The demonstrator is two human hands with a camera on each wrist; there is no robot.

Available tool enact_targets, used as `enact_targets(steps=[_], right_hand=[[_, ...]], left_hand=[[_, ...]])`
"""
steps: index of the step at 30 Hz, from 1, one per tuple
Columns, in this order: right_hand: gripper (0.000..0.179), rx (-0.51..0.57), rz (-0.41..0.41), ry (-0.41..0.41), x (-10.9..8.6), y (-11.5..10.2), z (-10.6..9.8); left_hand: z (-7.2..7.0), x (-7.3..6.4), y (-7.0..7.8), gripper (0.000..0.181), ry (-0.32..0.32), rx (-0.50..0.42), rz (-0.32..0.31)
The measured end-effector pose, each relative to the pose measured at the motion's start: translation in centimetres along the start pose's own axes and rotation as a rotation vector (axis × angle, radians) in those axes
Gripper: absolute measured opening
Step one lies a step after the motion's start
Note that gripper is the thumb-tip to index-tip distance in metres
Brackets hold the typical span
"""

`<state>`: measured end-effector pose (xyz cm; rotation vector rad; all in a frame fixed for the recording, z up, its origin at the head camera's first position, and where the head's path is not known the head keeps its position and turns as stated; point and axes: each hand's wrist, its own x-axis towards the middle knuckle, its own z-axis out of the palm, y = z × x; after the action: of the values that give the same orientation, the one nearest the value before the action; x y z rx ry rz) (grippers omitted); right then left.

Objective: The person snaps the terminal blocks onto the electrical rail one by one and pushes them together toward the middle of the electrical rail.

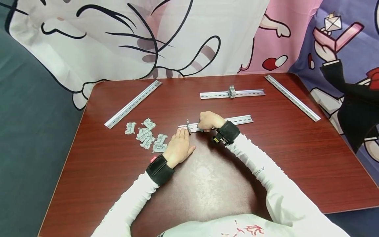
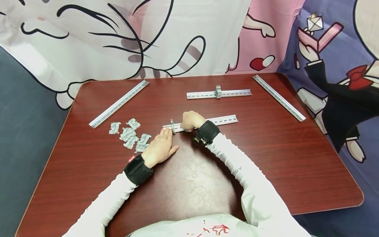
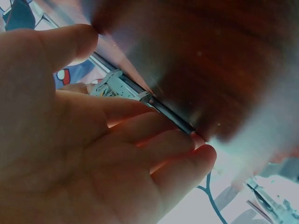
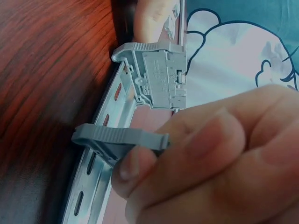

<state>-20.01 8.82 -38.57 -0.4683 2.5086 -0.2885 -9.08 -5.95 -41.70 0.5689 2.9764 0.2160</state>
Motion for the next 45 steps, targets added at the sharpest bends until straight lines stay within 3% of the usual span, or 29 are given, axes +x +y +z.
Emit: enact_targets(steps=[8,19,30,45], right_hand=[[0.033,0.012,0.024,-0.038,0.4,-0.6,-0.1],[0.029,0.021,0.054,-0.084,0.1,0.1,-0.7],[0.034,0.046,0.058,-0.099,-0.1,0.5,-2.1],[0.037,-0.018,0.043,-0.09,0.9,-1.5,-4.0]], left_hand=[[0.2,-0.3,-0.2,0.07,0.003,-0.006,-0.002],[0.1,0.3,0.2,0.071,-0.03,0.0,0.005],[-0.2,0.6,0.4,0.071,-0.022,0.011,0.005],[-0.1,1.1,1.3,0.073,-0.089,0.039,-0.016]])
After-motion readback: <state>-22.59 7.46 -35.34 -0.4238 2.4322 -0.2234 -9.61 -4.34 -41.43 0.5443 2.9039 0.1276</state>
